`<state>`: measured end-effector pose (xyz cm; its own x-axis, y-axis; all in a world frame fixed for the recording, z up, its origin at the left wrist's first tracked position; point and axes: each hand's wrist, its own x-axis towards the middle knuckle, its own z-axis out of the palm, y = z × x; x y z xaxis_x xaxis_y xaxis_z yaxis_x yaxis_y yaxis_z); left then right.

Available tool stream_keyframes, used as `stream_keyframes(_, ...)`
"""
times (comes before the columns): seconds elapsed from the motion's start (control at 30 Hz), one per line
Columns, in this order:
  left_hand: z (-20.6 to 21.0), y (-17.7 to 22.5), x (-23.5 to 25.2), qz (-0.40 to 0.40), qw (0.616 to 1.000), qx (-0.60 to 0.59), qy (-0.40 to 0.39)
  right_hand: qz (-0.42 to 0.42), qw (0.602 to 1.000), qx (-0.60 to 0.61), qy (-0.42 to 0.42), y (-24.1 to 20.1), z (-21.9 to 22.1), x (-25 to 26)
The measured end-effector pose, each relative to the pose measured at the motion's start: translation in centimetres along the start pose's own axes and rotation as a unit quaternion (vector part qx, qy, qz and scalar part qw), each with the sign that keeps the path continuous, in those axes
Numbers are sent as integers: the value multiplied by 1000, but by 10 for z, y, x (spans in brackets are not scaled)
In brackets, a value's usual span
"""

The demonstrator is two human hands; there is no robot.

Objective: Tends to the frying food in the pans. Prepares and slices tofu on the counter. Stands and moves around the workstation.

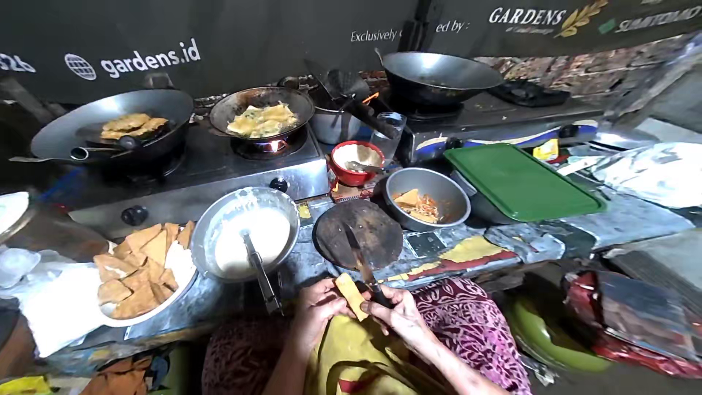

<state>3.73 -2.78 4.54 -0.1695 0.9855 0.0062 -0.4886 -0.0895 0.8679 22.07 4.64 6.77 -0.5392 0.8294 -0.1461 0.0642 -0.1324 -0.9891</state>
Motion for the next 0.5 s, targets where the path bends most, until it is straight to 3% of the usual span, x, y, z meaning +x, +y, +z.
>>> stream_keyframes(0.1, -1, 0, 1, 5, 1000, -13, -9, -48, 998, 27, -11, 4, -4, 2)
stream_keyframes(0.23, -1, -1, 1, -8, 1000, -2, 2, -49, 998, 31, -28, 5, -3, 1)
stream_keyframes(0.4, -5, -3, 1, 3, 999, -2, -46, -48, 990, 124, 39, 3, -4, 6)
stream_keyframes(0.5, -9, -1, -1, -20, 995, 81, -54, -74, 985, 114, 106, -9, -21, 16)
